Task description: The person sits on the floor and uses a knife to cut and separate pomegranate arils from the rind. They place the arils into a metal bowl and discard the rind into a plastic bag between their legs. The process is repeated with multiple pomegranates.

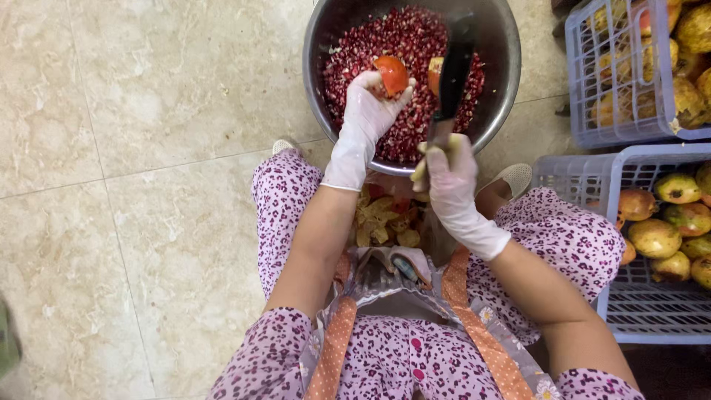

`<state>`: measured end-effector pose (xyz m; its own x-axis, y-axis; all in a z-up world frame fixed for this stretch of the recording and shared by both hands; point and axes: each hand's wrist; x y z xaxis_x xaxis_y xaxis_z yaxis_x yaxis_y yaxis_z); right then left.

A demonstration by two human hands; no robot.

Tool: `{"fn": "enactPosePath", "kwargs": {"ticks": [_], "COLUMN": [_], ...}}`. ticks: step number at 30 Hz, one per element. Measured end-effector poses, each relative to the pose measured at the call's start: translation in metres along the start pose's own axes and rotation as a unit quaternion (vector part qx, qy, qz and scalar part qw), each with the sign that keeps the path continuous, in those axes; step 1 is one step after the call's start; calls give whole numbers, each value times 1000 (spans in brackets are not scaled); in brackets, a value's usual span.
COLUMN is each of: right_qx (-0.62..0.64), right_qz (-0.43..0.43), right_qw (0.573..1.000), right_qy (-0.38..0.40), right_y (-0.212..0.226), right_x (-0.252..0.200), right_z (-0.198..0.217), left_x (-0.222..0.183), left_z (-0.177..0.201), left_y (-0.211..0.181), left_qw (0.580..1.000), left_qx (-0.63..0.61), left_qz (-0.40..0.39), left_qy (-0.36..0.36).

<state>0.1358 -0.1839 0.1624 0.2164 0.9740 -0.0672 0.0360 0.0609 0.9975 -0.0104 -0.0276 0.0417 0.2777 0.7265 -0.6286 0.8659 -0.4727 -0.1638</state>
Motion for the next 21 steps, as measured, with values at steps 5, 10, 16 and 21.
{"fn": "enactPosePath", "kwargs": {"ticks": [5, 10, 16, 21], "right_qx": [-37, -38, 15, 62], "right_qz": [-64, -143, -188, -147], "right_qw": [997, 988, 981, 987], "right_qy": [23, 41, 36, 21], "right_y": [1, 2, -7, -19], "right_x": [6, 14, 34, 52], "right_z": [1, 3, 30, 44], "left_x": [-5, -5, -10, -16], "left_z": [-11, -5, -5, -11], "left_y": [-5, -3, 6, 12], "left_qw": [999, 992, 906, 871], "left_qx": [39, 94, 347, 382], "left_qz": [-16, -49, -238, -307], "left_qy": [22, 63, 41, 37]}}
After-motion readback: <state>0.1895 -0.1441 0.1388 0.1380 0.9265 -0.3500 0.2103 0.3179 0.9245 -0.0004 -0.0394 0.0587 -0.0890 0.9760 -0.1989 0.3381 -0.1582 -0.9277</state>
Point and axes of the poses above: each hand's wrist, its own x-axis towards the middle knuckle, its own z-axis out of the back of the hand, y = z × x, and after that the axes turned 7 degrees about -y, right-handed
